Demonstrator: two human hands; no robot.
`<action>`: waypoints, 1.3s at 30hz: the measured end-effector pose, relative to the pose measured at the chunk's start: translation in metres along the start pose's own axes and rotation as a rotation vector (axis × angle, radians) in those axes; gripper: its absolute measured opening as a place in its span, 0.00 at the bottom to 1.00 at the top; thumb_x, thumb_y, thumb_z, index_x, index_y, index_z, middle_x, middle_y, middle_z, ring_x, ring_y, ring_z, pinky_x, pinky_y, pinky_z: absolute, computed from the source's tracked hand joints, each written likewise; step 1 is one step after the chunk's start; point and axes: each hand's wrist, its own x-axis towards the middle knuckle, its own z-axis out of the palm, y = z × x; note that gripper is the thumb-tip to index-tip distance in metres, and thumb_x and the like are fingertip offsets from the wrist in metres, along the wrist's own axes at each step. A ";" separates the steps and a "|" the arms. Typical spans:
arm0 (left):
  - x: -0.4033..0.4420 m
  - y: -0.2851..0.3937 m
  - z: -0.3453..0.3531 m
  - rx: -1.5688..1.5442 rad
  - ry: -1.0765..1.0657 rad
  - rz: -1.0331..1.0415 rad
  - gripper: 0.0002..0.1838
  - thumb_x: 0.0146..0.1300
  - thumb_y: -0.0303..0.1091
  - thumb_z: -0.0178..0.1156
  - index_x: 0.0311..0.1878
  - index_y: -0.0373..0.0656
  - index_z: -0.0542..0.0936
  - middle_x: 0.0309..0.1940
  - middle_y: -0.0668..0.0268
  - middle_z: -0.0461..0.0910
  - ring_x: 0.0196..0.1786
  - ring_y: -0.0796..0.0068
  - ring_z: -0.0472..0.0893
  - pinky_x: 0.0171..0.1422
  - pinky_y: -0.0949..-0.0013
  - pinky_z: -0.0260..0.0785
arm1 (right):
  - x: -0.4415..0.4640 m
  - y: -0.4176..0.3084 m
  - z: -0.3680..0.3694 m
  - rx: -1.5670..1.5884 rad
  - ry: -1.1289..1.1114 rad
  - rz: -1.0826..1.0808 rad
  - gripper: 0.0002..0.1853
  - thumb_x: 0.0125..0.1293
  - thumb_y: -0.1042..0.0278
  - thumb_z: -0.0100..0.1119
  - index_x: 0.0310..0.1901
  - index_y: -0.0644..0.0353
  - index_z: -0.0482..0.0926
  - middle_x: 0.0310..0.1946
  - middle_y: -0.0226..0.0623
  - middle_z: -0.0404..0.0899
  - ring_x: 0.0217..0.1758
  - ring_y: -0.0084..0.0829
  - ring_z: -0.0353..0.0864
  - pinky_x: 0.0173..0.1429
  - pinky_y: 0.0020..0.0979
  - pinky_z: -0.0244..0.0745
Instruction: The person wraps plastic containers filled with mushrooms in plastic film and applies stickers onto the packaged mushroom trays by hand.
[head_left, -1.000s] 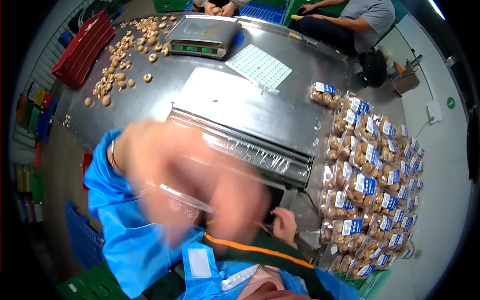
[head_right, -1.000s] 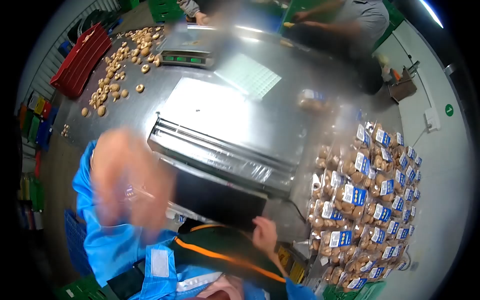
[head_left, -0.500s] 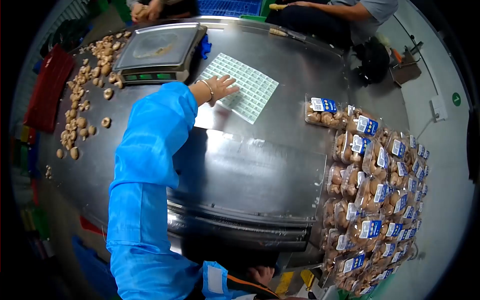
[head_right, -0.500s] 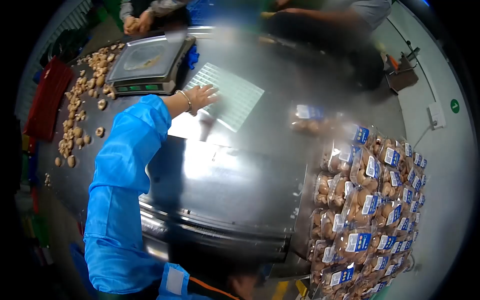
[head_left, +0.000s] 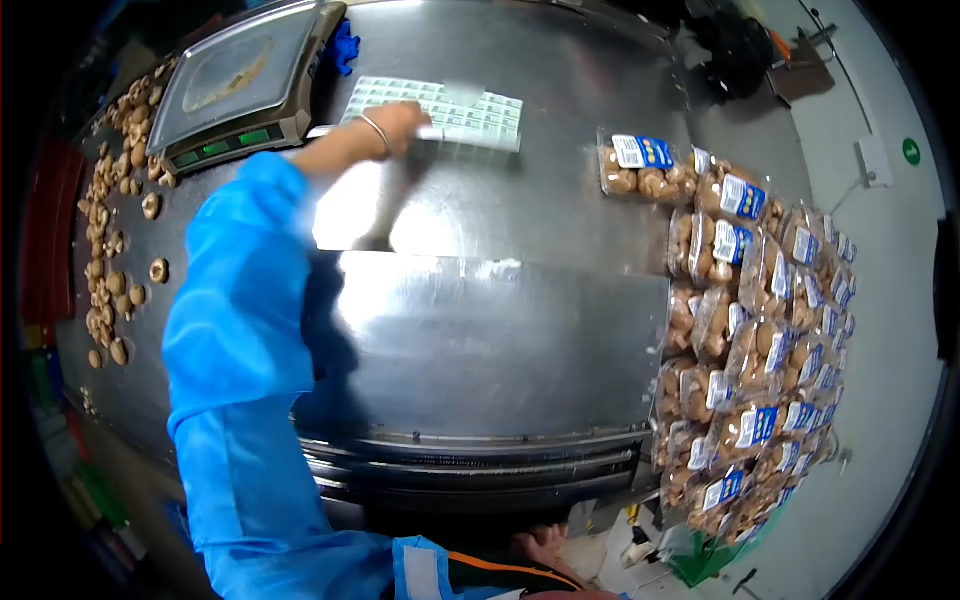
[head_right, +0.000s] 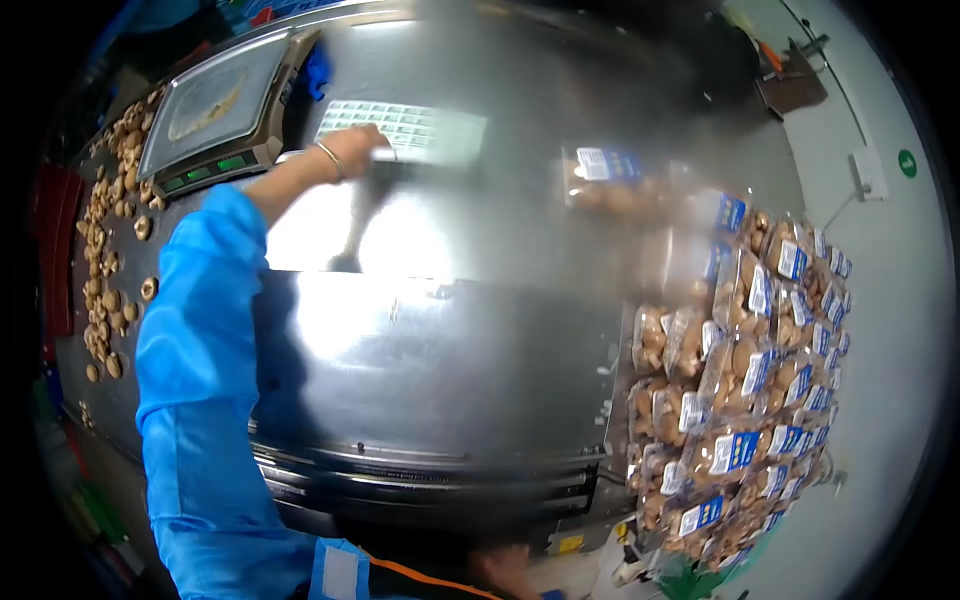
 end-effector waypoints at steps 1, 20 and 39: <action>-0.009 0.006 -0.033 -0.099 0.021 -0.184 0.16 0.53 0.29 0.57 0.47 0.44 0.76 0.42 0.57 0.77 0.44 0.59 0.78 0.48 0.65 0.71 | 0.011 -0.008 -0.008 -0.030 -0.012 -0.021 0.11 0.43 0.58 0.61 0.32 0.40 0.75 0.33 0.29 0.65 0.39 0.35 0.65 0.43 0.39 0.55; -0.530 0.120 -0.159 -0.044 1.137 -0.971 0.14 0.61 0.26 0.52 0.51 0.39 0.73 0.45 0.54 0.77 0.49 0.65 0.77 0.48 0.68 0.72 | 0.021 -0.052 -0.043 0.558 0.363 -0.193 0.07 0.53 0.80 0.52 0.35 0.59 0.75 0.30 0.35 0.73 0.33 0.32 0.72 0.38 0.27 0.66; -0.369 0.578 -0.097 0.035 0.574 1.293 0.16 0.52 0.32 0.57 0.46 0.44 0.76 0.48 0.63 0.75 0.56 0.62 0.72 0.61 0.59 0.61 | -0.217 0.130 -0.142 1.517 0.471 0.275 0.23 0.58 0.75 0.56 0.56 0.69 0.64 0.50 0.39 0.72 0.49 0.29 0.74 0.53 0.30 0.69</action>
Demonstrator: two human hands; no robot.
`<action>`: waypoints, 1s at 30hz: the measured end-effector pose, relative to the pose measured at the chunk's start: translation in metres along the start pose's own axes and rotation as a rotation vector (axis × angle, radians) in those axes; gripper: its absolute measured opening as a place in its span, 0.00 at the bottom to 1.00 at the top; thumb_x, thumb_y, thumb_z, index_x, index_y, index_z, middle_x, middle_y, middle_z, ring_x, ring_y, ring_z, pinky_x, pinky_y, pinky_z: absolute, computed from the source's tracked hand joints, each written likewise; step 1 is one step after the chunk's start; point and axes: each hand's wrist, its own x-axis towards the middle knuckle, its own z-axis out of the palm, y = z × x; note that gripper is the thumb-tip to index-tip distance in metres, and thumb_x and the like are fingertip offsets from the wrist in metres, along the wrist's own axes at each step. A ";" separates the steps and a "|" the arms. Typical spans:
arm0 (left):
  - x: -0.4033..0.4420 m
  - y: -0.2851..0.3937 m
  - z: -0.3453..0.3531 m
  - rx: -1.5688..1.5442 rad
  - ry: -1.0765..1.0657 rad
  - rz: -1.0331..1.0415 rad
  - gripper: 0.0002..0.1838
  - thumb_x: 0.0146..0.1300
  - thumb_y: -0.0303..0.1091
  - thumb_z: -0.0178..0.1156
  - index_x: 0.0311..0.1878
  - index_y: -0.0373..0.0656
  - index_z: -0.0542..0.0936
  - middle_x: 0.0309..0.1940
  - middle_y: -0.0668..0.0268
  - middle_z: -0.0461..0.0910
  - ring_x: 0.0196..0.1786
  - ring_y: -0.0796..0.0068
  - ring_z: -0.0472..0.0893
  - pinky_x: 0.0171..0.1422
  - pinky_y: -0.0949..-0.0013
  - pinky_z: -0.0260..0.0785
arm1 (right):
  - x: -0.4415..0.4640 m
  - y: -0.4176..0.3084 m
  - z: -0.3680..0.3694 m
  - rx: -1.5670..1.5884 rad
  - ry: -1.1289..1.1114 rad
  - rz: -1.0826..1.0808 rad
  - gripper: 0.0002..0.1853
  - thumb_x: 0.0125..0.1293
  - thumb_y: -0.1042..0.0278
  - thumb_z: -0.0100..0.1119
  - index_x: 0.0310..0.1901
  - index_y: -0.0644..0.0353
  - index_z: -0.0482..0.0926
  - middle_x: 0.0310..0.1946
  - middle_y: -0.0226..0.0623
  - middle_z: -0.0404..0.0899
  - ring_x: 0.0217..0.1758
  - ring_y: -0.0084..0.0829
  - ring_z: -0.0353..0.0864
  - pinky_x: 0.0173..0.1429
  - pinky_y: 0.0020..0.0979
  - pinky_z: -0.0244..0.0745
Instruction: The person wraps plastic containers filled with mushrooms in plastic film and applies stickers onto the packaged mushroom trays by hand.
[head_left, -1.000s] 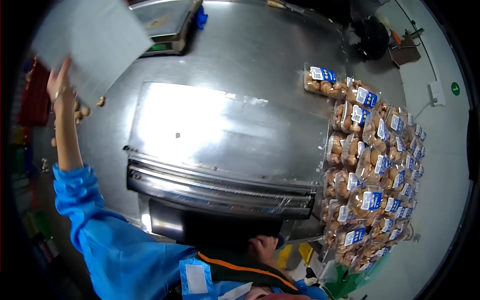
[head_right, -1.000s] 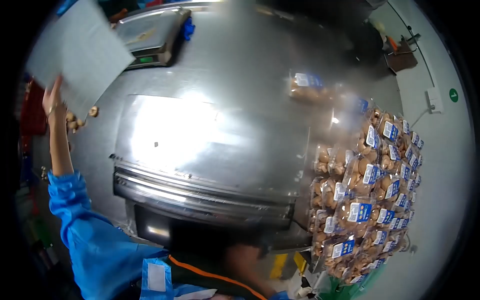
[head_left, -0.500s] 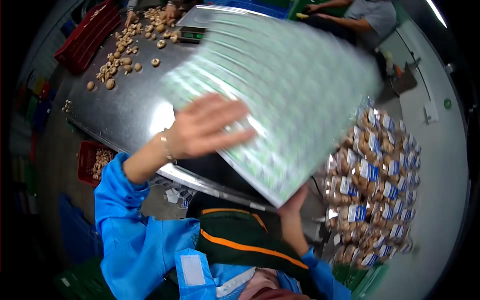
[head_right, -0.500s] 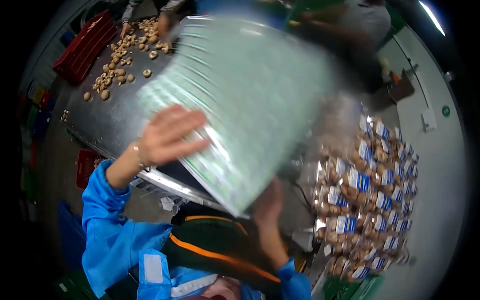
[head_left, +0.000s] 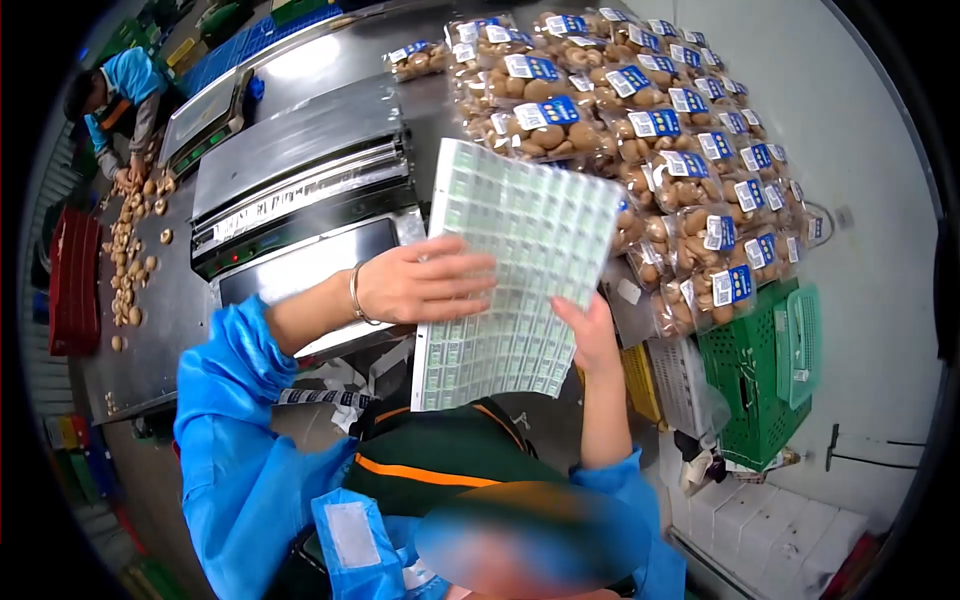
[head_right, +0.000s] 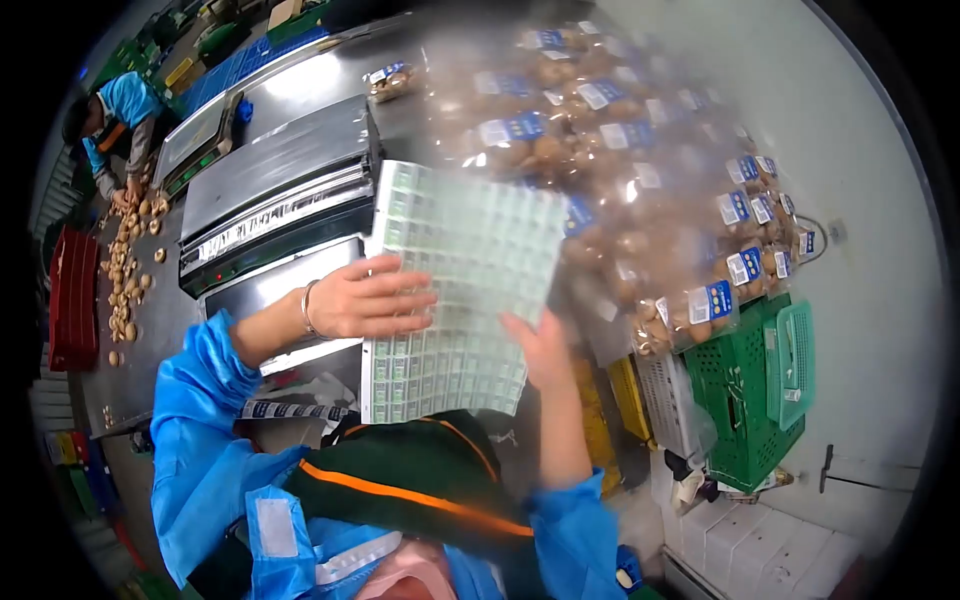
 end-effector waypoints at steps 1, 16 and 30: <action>0.005 0.008 0.005 0.054 0.061 -0.204 0.17 0.51 0.31 0.56 0.47 0.45 0.76 0.51 0.64 0.74 0.60 0.60 0.68 0.63 0.58 0.58 | -0.017 0.002 -0.008 -0.050 0.123 -0.049 0.21 0.58 0.76 0.56 0.54 0.69 0.67 0.47 0.38 0.74 0.47 0.28 0.74 0.52 0.30 0.69; 0.050 0.009 0.079 -1.440 0.843 -1.197 0.28 0.60 0.23 0.55 0.64 0.41 0.61 0.48 0.63 0.72 0.47 0.80 0.72 0.51 0.75 0.65 | -0.068 0.033 -0.019 0.207 0.394 -0.088 0.18 0.57 0.82 0.53 0.51 0.68 0.70 0.47 0.37 0.74 0.49 0.28 0.73 0.55 0.29 0.65; 0.075 -0.077 0.067 -1.583 0.435 -0.865 0.14 0.56 0.20 0.59 0.47 0.36 0.77 0.43 0.64 0.77 0.44 0.79 0.76 0.49 0.78 0.68 | -0.017 -0.019 -0.001 -0.179 0.867 -0.479 0.22 0.58 0.77 0.50 0.56 0.63 0.66 0.57 0.40 0.67 0.62 0.35 0.64 0.65 0.38 0.56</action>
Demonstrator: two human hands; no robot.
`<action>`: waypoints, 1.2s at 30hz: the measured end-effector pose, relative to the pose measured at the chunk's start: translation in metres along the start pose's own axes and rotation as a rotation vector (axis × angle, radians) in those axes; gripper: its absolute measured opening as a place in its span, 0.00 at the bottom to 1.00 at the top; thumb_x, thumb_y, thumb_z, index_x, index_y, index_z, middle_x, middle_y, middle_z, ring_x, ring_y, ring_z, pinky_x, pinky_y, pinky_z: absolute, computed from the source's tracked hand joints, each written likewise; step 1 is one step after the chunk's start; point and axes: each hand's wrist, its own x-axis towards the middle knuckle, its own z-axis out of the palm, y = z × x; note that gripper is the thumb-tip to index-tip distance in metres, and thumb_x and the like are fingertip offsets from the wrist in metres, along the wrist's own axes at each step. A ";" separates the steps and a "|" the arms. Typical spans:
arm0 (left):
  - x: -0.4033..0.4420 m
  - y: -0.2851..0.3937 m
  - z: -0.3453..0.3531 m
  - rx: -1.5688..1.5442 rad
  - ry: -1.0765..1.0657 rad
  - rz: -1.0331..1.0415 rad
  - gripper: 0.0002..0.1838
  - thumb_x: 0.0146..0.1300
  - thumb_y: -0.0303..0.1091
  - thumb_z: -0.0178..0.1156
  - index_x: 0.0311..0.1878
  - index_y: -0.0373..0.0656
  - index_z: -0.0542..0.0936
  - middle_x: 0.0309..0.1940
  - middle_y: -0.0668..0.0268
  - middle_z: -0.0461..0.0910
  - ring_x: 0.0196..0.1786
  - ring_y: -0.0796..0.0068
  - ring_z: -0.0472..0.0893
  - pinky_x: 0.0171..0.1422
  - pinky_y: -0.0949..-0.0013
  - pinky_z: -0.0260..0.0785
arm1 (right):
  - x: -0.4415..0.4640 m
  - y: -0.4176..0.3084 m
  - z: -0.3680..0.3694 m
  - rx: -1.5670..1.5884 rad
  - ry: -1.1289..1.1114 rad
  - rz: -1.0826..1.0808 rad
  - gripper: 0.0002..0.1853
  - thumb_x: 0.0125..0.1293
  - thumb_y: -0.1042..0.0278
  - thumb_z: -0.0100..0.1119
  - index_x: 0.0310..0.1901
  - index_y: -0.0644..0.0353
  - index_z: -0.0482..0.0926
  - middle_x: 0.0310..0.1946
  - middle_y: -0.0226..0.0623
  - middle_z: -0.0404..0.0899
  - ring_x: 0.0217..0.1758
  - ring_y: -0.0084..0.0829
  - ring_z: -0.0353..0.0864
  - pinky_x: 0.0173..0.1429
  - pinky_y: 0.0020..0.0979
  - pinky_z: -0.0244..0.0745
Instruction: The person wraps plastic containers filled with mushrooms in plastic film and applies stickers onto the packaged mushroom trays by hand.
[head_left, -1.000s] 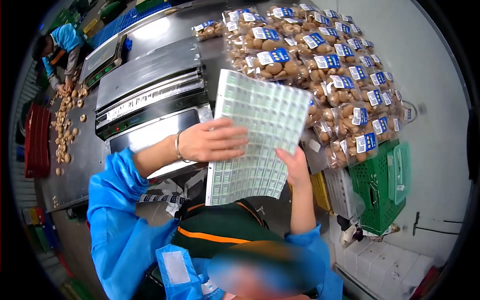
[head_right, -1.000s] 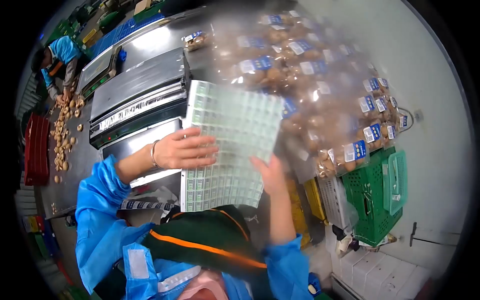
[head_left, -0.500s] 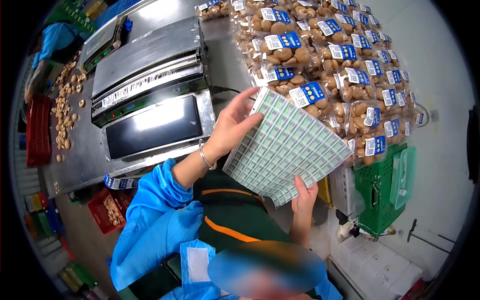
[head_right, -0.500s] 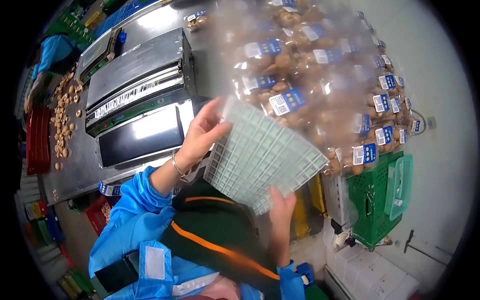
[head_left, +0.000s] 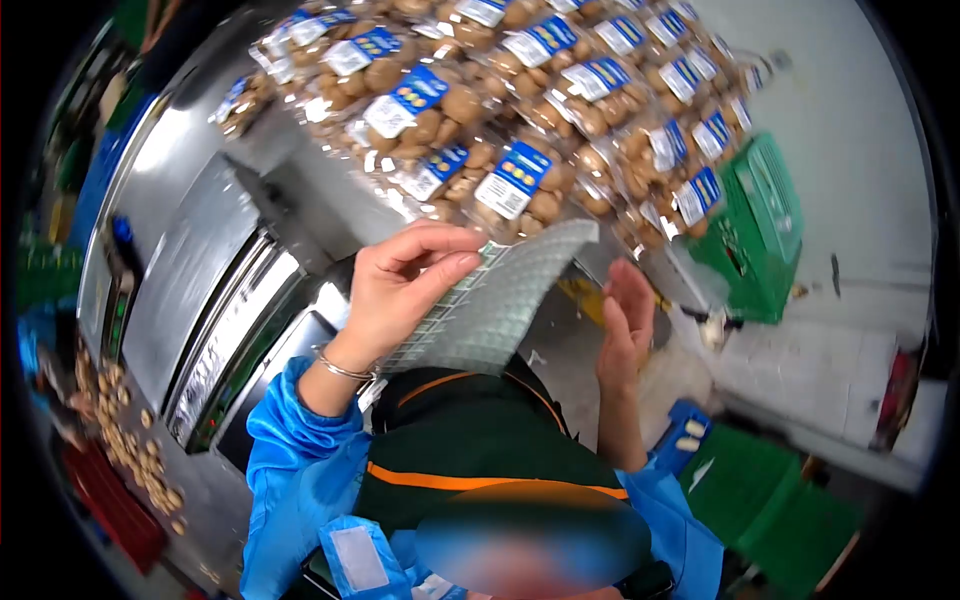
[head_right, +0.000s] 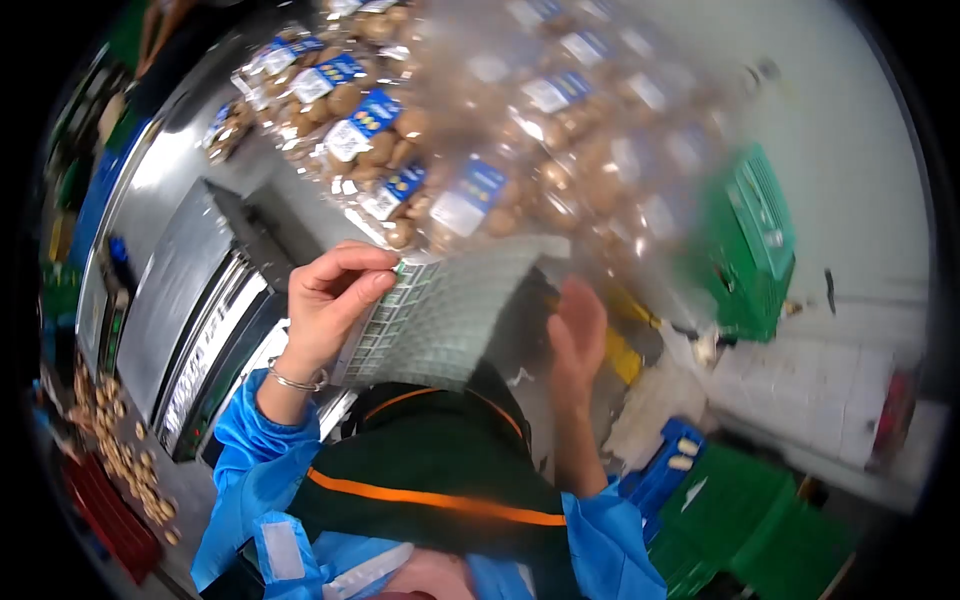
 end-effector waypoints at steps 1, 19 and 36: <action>0.005 -0.002 0.005 -0.024 -0.021 -0.004 0.15 0.55 0.18 0.59 0.47 0.36 0.77 0.42 0.64 0.77 0.42 0.81 0.77 0.47 0.79 0.69 | 0.006 -0.022 0.009 -0.097 -0.111 -0.167 0.23 0.57 0.76 0.52 0.56 0.63 0.66 0.58 0.40 0.66 0.63 0.35 0.63 0.66 0.39 0.53; 0.074 -0.012 0.146 0.450 -0.362 0.241 0.05 0.59 0.28 0.56 0.37 0.38 0.73 0.30 0.58 0.70 0.35 0.59 0.72 0.38 0.65 0.66 | 0.064 -0.109 -0.050 -0.498 -0.334 -0.276 0.15 0.53 0.74 0.63 0.44 0.60 0.77 0.30 0.36 0.76 0.30 0.25 0.77 0.31 0.23 0.70; 0.145 -0.051 0.219 0.482 -0.403 -0.022 0.08 0.62 0.32 0.54 0.35 0.37 0.75 0.26 0.59 0.72 0.31 0.60 0.74 0.35 0.67 0.67 | 0.159 -0.098 -0.127 -0.605 -0.361 -0.236 0.11 0.51 0.76 0.62 0.38 0.57 0.78 0.31 0.34 0.75 0.32 0.31 0.78 0.35 0.26 0.73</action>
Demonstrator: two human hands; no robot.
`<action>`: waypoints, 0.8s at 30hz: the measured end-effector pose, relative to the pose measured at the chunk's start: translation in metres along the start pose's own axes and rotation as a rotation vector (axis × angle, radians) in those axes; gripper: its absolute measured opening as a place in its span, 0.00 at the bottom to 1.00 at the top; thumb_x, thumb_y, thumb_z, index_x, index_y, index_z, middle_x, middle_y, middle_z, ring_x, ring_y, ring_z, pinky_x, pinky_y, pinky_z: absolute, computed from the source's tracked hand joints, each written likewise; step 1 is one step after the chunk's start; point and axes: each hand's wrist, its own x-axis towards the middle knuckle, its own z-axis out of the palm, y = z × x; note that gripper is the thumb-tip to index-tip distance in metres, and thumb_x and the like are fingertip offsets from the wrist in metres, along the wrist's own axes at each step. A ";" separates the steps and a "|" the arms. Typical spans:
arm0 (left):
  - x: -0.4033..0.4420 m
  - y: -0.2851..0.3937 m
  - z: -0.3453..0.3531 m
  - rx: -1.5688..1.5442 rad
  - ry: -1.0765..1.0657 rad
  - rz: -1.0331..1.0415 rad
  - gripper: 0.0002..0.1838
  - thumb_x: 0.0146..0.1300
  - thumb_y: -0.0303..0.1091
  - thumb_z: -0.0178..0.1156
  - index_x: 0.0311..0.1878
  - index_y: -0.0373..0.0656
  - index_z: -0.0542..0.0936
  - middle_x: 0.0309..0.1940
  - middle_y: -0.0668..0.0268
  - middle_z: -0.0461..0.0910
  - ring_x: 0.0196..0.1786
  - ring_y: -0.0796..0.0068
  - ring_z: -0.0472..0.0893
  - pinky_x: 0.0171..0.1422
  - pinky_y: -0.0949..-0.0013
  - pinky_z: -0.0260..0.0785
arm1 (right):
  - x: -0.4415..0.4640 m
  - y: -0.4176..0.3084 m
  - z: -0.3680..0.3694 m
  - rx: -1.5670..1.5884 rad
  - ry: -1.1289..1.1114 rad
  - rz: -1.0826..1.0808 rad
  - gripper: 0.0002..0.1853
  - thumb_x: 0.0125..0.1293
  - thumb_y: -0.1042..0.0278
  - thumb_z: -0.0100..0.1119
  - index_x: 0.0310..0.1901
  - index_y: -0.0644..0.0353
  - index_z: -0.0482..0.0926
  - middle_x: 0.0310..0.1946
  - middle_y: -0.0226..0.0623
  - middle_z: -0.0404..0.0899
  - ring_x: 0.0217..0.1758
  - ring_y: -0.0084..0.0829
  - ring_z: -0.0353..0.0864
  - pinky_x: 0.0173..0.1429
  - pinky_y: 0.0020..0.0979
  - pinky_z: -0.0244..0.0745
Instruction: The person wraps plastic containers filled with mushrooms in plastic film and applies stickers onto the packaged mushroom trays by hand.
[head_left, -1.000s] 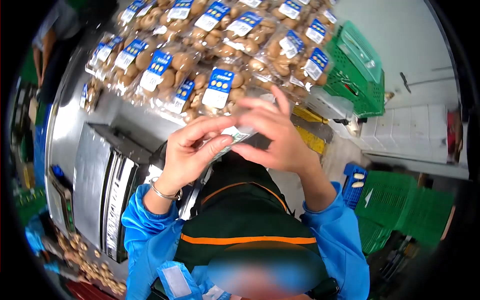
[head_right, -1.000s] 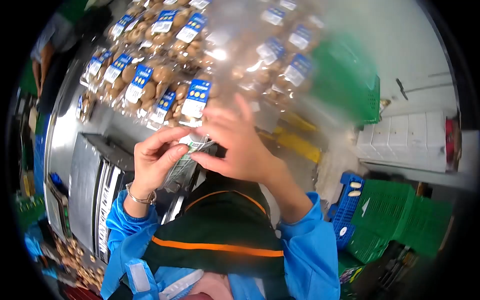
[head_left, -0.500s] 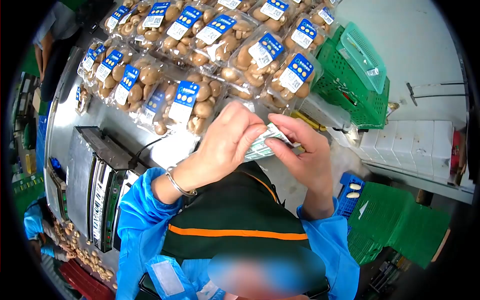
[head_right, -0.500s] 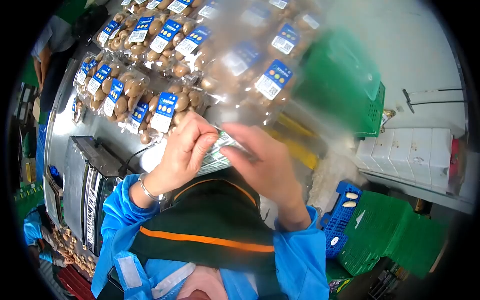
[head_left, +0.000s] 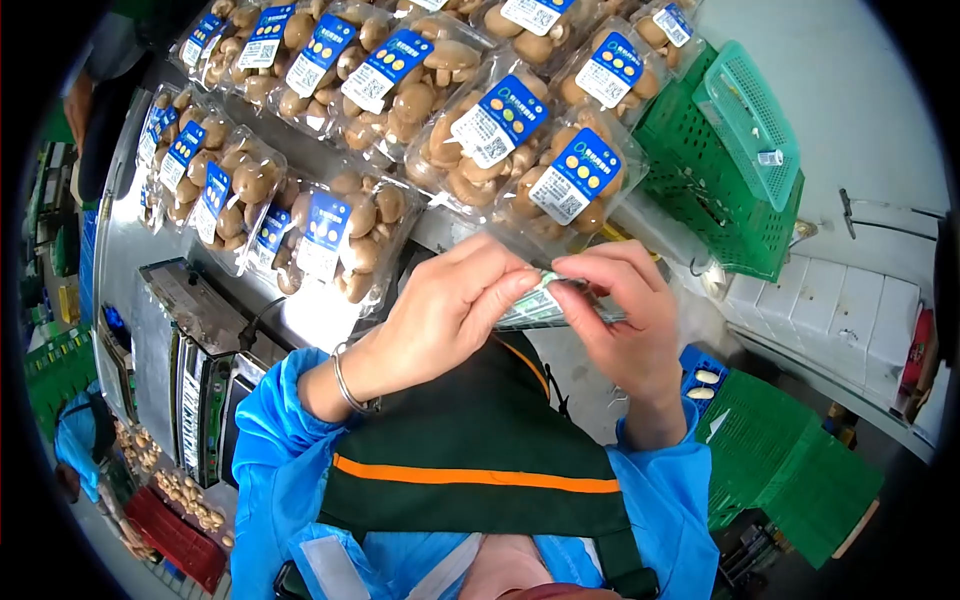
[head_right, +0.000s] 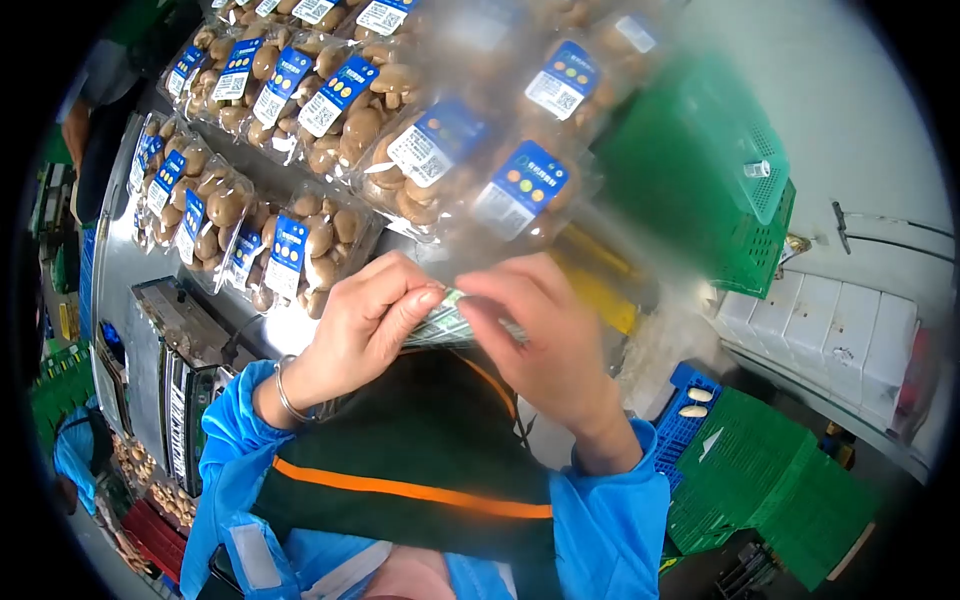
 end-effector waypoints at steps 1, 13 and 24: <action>0.002 0.000 -0.005 -0.026 -0.026 -0.039 0.09 0.63 0.34 0.53 0.35 0.36 0.74 0.26 0.58 0.71 0.30 0.60 0.74 0.35 0.67 0.67 | 0.004 0.000 0.002 -0.042 0.023 -0.027 0.11 0.50 0.76 0.63 0.37 0.56 0.79 0.31 0.33 0.75 0.33 0.32 0.78 0.36 0.26 0.73; -0.005 -0.034 -0.064 -0.194 -0.097 -0.148 0.08 0.63 0.31 0.53 0.42 0.38 0.76 0.30 0.65 0.77 0.32 0.79 0.75 0.36 0.76 0.67 | 0.072 0.078 0.017 0.451 0.765 0.317 0.19 0.58 0.76 0.58 0.51 0.60 0.69 0.41 0.33 0.75 0.42 0.23 0.73 0.47 0.24 0.68; -0.013 -0.024 -0.097 -0.315 -0.360 0.079 0.06 0.58 0.21 0.54 0.39 0.39 0.76 0.33 0.63 0.76 0.37 0.68 0.77 0.41 0.71 0.68 | 0.094 0.107 0.051 0.098 0.751 0.445 0.29 0.52 0.72 0.63 0.55 0.65 0.62 0.39 0.42 0.76 0.36 0.26 0.74 0.39 0.25 0.70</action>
